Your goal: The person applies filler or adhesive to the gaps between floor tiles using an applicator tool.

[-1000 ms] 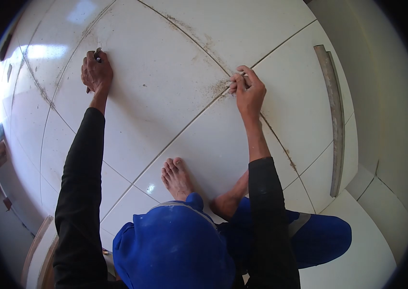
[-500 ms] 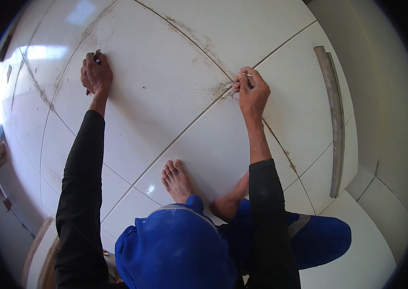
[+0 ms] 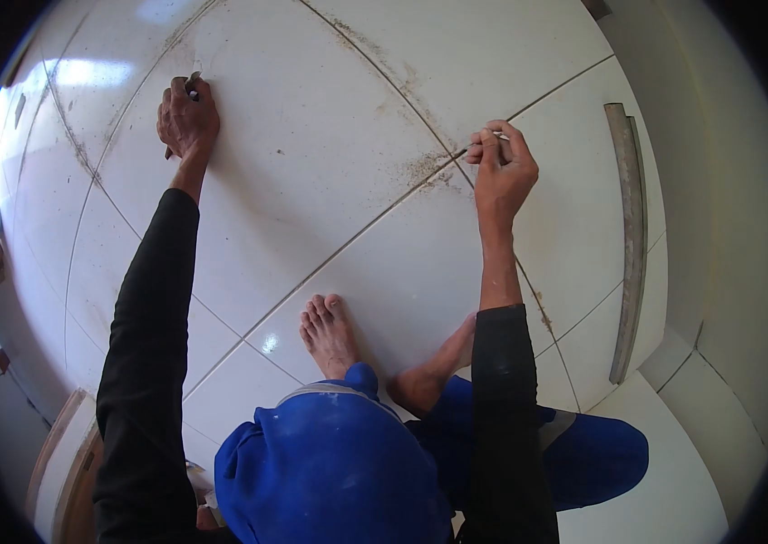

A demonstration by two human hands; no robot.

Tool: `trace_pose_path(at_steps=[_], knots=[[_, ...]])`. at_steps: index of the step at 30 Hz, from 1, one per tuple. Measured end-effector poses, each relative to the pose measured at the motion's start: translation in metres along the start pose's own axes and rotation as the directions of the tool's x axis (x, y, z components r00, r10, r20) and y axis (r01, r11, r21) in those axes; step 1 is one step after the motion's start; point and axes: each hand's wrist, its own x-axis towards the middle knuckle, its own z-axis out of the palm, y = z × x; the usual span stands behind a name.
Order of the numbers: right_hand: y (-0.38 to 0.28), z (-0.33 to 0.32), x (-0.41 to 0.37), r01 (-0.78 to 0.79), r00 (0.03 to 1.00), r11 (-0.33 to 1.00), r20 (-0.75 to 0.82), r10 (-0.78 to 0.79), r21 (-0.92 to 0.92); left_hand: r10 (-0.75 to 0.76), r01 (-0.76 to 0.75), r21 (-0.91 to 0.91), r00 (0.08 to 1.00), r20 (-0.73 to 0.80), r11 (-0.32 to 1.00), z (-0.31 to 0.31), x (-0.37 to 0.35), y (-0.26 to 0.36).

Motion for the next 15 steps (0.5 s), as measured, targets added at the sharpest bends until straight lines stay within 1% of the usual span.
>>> trace_pose_path(at_steps=[1,3,4,5,6,7,8,9,10,11,12,14,15], knots=[[0.003,0.003,-0.005,-0.001,1.000,1.000,0.005,0.001,-0.002,0.013,-0.013,-0.005,1.000,-0.020,1.000,0.000,0.000,0.001],[0.011,0.007,-0.016,-0.091,0.978,0.989,0.178,0.110,-0.115,0.004,-0.004,-0.018,1.000,-0.007,1.000,0.000,-0.001,0.001],[0.012,0.002,-0.010,-0.119,0.967,0.990,0.218,0.132,-0.073,-0.008,0.008,-0.028,1.000,0.003,1.000,0.001,0.000,0.001],[0.009,0.002,-0.003,-0.112,0.966,0.991,0.224,0.125,-0.069,-0.013,0.013,-0.026,1.000,-0.005,1.000,0.001,0.003,0.001],[0.006,0.000,-0.002,-0.050,0.993,0.998,0.101,0.054,-0.036,-0.003,0.003,-0.014,1.000,-0.006,1.000,0.000,0.002,0.001],[0.004,-0.001,-0.003,0.016,0.999,1.000,-0.030,-0.016,-0.013,0.009,-0.009,-0.006,1.000,-0.006,1.000,-0.001,0.000,0.000],[0.007,0.003,-0.008,-0.012,0.999,1.000,0.048,0.012,-0.001,0.012,-0.012,-0.008,1.000,-0.005,1.000,-0.002,0.000,-0.001],[0.009,0.007,-0.020,-0.128,0.977,0.990,0.164,0.136,-0.062,0.000,0.000,-0.008,1.000,0.012,1.000,-0.003,0.000,-0.001],[0.009,0.003,-0.018,-0.096,0.982,0.993,0.159,0.105,-0.067,-0.011,0.011,-0.011,1.000,0.028,1.000,-0.002,0.001,0.002],[0.009,0.003,-0.014,-0.061,0.984,0.996,0.163,0.071,-0.068,-0.011,0.012,-0.015,1.000,0.023,1.000,0.000,0.003,0.004],[0.009,0.005,-0.009,-0.057,0.984,0.996,0.168,0.067,-0.064,-0.006,0.006,-0.014,1.000,0.001,1.000,0.001,0.004,0.003],[0.010,0.001,-0.010,0.034,0.999,0.999,0.003,-0.034,-0.020,0.002,-0.002,-0.004,1.000,-0.005,1.000,0.000,-0.001,-0.003],[0.010,0.001,-0.013,0.032,0.999,0.999,-0.001,-0.032,-0.022,-0.003,0.003,-0.005,1.000,0.006,1.000,-0.002,-0.002,-0.002]])
